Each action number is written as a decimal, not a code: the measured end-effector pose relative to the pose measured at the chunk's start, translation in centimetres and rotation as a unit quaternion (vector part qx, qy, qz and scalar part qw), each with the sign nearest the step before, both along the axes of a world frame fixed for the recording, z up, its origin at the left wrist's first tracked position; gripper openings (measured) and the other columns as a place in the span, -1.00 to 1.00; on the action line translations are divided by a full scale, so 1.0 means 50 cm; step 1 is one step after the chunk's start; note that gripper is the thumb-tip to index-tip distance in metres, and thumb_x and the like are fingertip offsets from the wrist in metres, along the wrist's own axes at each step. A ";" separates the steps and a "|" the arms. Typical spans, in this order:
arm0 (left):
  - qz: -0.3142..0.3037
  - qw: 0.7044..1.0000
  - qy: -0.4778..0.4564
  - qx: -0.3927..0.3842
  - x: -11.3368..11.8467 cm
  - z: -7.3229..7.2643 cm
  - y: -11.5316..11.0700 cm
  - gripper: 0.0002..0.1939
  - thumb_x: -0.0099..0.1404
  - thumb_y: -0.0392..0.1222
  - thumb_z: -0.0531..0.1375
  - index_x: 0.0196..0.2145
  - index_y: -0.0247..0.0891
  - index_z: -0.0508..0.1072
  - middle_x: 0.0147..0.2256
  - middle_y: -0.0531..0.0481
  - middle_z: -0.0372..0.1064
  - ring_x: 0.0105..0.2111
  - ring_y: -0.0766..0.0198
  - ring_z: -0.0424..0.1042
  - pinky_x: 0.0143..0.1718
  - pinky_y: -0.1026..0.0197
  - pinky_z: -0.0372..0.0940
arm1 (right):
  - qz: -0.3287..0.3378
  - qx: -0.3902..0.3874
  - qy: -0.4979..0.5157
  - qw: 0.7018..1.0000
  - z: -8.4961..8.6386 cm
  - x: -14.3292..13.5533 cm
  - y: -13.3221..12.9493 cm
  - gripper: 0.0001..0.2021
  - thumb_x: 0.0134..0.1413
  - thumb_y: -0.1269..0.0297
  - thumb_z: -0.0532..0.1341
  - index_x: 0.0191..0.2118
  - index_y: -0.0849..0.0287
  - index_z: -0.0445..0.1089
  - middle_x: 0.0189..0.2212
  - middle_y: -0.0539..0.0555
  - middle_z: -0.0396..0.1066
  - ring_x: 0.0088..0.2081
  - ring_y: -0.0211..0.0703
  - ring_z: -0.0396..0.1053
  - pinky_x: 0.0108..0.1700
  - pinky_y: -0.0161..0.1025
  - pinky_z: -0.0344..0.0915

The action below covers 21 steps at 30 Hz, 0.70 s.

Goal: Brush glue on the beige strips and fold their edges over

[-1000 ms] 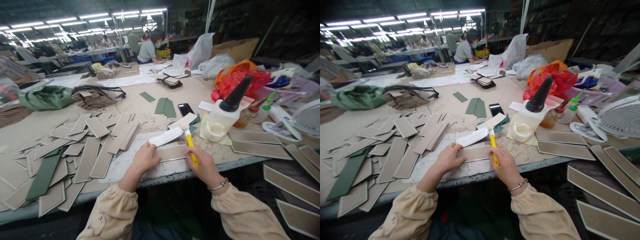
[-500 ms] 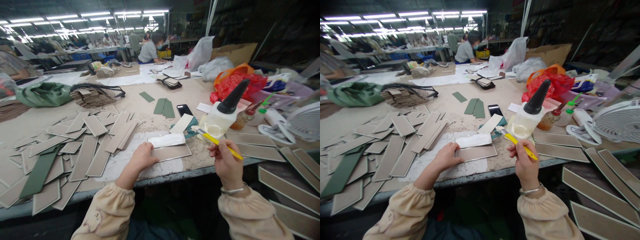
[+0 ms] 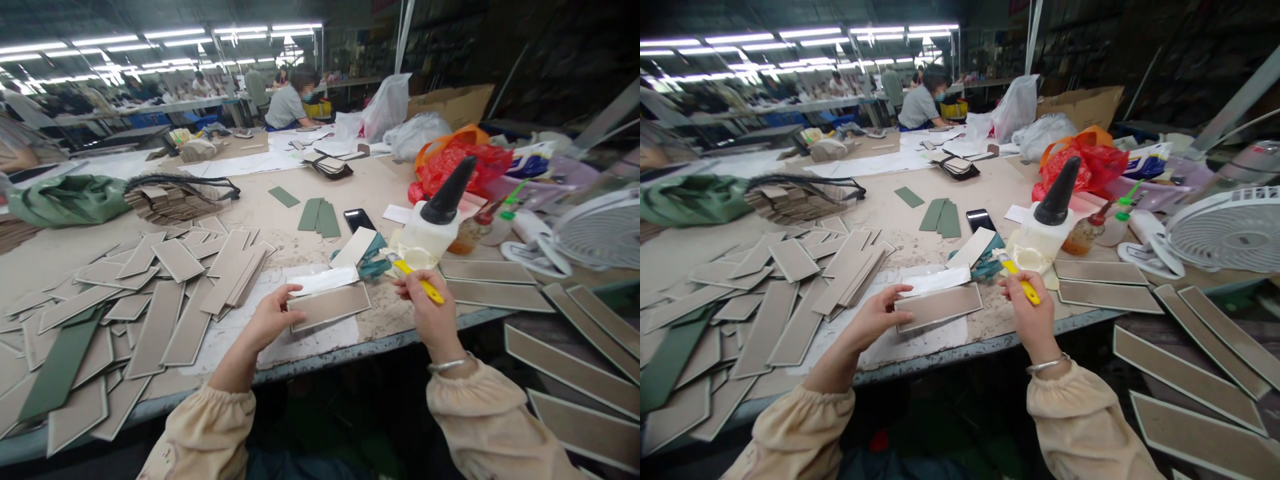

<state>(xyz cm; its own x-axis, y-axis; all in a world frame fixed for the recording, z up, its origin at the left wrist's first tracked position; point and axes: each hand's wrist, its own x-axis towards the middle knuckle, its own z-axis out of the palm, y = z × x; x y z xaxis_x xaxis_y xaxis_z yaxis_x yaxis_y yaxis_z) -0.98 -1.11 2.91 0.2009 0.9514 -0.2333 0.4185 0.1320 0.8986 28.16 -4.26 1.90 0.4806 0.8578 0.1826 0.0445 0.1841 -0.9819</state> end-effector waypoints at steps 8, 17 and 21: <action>0.065 0.975 -0.205 -0.057 -0.045 0.014 -0.011 -0.49 -0.05 -0.11 0.40 -0.14 -0.28 0.40 -0.42 0.06 0.39 -0.43 0.35 0.36 -0.41 0.35 0.18 | 0.104 -0.011 -0.112 0.988 -0.018 -0.029 -0.010 -0.73 0.03 0.09 0.31 -0.28 0.11 0.28 -0.17 0.11 0.51 -0.11 -0.05 0.48 0.00 -0.02 0.35; 0.131 0.931 -0.340 -0.036 -0.009 0.023 -0.005 -0.55 -0.09 -0.19 0.45 -0.23 -0.30 0.43 -0.36 0.03 0.48 -0.40 0.38 0.40 -0.35 0.38 0.26 | 0.073 -0.010 -0.206 0.976 -0.024 -0.052 -0.018 -0.74 -0.03 0.11 0.34 -0.40 0.11 0.27 -0.41 -0.01 0.43 -0.30 -0.13 0.44 -0.27 -0.24 0.36; 0.151 0.902 -0.400 -0.057 0.022 0.018 -0.010 -0.55 -0.04 -0.08 0.43 -0.21 -0.31 0.47 -0.29 0.01 0.47 -0.37 0.37 0.40 -0.35 0.35 0.29 | 0.050 -0.004 -0.187 0.981 -0.033 -0.059 -0.017 -0.74 -0.01 0.12 0.32 -0.43 0.12 0.26 -0.45 -0.05 0.36 -0.42 -0.23 0.34 -0.39 -0.32 0.27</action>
<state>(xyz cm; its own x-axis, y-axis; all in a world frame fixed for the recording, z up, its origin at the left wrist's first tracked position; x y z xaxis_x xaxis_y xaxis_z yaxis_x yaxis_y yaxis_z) 0.13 -1.64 3.82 0.0843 0.9698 -0.2289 -0.4284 0.2426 0.8704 25.19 -5.09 0.25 0.2945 0.8995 0.3227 0.3841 0.1978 -0.9018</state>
